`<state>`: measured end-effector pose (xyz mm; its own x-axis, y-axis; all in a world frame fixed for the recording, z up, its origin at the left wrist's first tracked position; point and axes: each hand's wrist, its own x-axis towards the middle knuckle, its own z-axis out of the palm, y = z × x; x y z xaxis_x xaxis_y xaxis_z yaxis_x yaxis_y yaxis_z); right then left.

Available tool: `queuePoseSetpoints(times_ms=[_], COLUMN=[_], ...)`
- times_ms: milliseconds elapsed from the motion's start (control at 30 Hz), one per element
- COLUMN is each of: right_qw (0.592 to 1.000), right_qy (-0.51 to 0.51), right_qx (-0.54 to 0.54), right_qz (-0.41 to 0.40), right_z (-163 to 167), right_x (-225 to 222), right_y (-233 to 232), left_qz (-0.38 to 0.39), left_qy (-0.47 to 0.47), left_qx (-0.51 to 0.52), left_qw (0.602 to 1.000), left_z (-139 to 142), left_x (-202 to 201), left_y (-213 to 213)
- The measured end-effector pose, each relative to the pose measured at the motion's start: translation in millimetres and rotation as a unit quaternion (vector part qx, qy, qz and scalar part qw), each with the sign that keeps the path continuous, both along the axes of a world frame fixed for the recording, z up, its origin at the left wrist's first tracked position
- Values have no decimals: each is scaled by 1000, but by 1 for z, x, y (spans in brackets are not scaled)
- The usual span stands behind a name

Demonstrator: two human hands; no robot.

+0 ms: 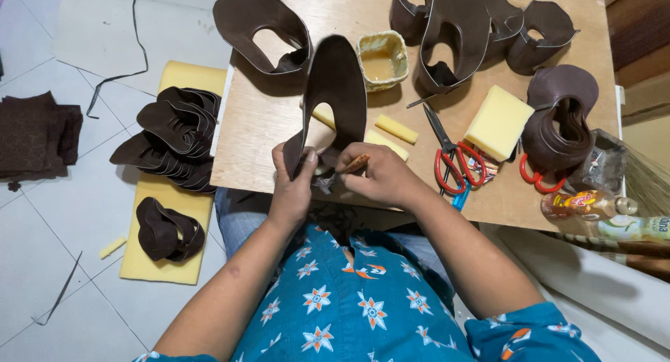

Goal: The person inserts yellow foam strips into brown shoe-shaped parts, applies adhesive with a brush, and presses the foam into place. They repeat this process on multiple parts, occasionally trimming foam with scissors and inspecting the fit.

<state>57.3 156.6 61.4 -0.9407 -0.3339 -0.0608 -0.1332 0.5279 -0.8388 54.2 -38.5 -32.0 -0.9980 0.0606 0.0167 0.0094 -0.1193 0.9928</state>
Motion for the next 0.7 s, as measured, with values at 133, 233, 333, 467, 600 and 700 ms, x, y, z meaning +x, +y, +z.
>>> queuePoseSetpoints(times_ms=[133,233,333,467,600,700], right_qw=[995,989,992,989,968,969], right_qy=[50,54,44,137,243,235], right_qx=[-41,-97,-74,-6,69,75], right_qz=[-72,-94,-93,-52,-3,-22], right_z=[12,10,2,-11,-16,-23], right_x=[9,11,12,20,28,34], right_y=[4,6,4,-10,-13,-16], left_qz=[28,35,50,56,59,47], left_qy=[-9,-121,-79,-45,1,-22], left_qx=[-93,-99,-106,-136,-146,-133], left_qw=[995,987,990,988,988,990], left_z=[13,23,25,18,12,12], left_x=[-6,-9,-13,-15,-14,-13], left_y=[-2,0,5,9,10,9])
